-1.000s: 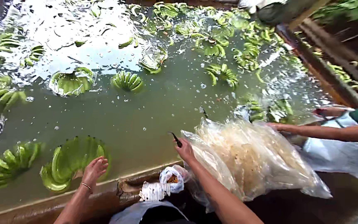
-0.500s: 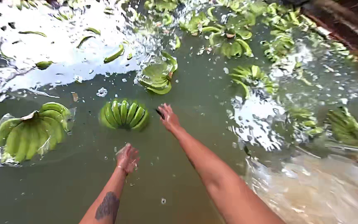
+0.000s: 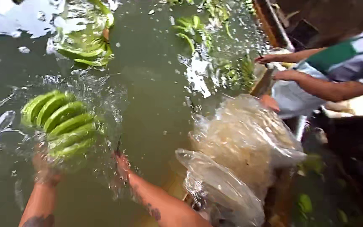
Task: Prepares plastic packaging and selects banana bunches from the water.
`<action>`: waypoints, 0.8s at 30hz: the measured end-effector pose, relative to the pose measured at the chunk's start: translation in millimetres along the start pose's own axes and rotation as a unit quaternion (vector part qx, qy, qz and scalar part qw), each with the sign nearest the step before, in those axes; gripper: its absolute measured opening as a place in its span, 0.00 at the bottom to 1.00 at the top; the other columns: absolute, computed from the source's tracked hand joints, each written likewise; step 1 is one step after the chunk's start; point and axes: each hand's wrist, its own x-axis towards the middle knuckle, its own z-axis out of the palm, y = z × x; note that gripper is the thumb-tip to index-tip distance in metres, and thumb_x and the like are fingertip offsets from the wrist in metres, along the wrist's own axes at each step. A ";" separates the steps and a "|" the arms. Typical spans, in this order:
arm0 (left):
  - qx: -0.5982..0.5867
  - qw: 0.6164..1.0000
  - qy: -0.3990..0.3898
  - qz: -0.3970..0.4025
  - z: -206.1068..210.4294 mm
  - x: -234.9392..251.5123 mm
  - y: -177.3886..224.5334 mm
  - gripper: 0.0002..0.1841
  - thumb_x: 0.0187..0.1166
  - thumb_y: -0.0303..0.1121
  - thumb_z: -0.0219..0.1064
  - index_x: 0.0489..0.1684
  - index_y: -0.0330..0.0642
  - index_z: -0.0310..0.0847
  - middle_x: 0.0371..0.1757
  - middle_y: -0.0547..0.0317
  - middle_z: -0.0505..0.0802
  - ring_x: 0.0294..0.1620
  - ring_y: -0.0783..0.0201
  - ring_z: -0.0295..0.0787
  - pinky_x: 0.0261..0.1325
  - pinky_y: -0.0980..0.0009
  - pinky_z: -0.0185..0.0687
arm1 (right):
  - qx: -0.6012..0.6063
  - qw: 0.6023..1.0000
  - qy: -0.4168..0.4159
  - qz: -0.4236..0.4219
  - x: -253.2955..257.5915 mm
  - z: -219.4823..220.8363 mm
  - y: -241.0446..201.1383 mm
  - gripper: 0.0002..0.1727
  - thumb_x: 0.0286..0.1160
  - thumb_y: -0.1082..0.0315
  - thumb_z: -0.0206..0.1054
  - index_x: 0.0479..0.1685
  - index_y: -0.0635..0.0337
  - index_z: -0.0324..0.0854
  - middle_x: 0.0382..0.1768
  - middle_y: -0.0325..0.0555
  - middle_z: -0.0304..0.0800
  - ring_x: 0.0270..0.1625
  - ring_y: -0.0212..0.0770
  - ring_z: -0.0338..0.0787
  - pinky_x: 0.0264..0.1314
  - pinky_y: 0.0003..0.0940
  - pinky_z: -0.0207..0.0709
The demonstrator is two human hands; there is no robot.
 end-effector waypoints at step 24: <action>-0.408 0.876 -0.218 -0.139 15.3 -199.6 -50.9 0.30 0.94 0.48 0.26 0.47 0.52 0.81 0.38 0.64 0.96 0.41 0.67 0.95 0.42 0.63 0.94 | 0.245 0.935 -0.115 -0.229 -215.9 -103.8 -106.4 0.06 0.82 0.71 0.52 0.40 0.57 0.74 0.18 0.31 0.79 0.19 0.27 0.80 0.25 0.24 0.78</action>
